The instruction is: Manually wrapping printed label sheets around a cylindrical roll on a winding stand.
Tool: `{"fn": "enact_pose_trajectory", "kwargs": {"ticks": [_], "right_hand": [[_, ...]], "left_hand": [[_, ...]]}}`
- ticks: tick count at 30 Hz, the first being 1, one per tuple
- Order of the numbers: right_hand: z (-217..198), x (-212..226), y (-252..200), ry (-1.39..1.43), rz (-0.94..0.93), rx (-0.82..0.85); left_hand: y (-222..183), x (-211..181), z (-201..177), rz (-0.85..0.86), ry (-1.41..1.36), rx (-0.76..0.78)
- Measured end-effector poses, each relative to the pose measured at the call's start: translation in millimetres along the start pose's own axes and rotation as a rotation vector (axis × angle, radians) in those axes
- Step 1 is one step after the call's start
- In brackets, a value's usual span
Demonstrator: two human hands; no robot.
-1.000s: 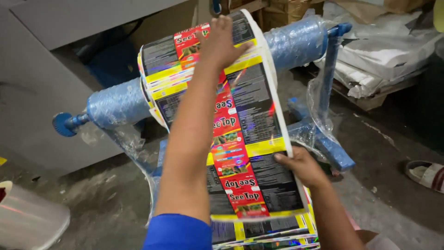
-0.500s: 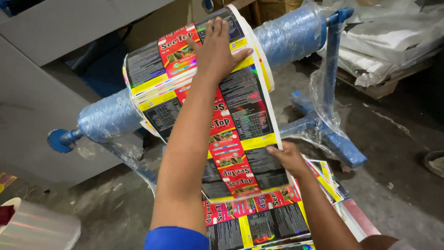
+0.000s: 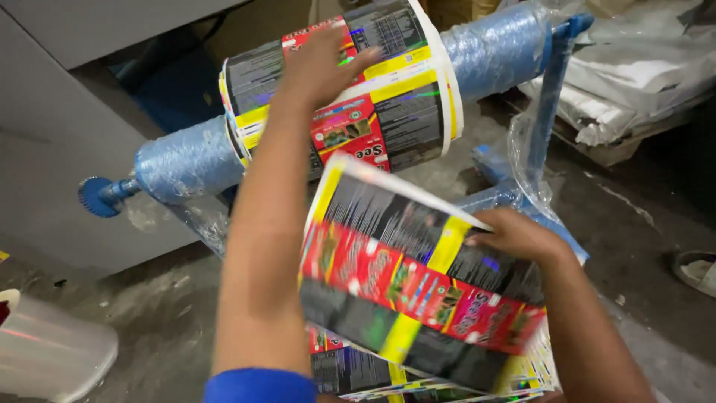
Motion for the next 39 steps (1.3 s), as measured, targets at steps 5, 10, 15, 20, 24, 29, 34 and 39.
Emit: {"fn": "enact_pose_trajectory", "kwargs": {"ticks": [5,10,15,20,24,29,34,39], "right_hand": [[70.8,-55.6,113.3,-0.714,-0.176,0.515],[145.9,-123.4,144.5,-0.847,-0.145,0.534],[176.6,-155.8,145.3,-1.018,-0.153,0.419],[153.9,-51.9,123.4,-0.056,-0.364,-0.393],[98.0,87.7,96.3,0.895,-0.575,-0.440],[76.2,133.5,115.8,1.384,-0.642,-0.429],[79.4,129.6,120.7,1.513,-0.560,-0.541],[76.4,114.4,128.7,1.644,-0.323,-0.595]], "left_hand": [[-20.4,99.3,-17.6,0.042,0.319,-0.269],[-16.3,106.9,-21.7,0.019,0.328,-0.283],[-19.3,103.9,-16.6,0.014,0.319,-0.309],[-26.4,97.9,-15.8,0.040,0.346,-0.371],[-44.6,88.0,-13.2,0.031,0.326,-0.378],[-69.3,78.3,-8.2,0.037,0.347,-0.391],[-97.2,73.6,7.3,0.062,0.354,-0.430],[-115.5,68.3,17.7,0.045,0.349,-0.437]]}}
Point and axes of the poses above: each hand's wrist, its own y-axis towards the middle knuckle, its own z-axis out of the palm, x = y × z, the point moved 2 cm from there along y, towards the middle knuckle, and after that the axes turned 5 degrees about -z, right-handed, at the moved point
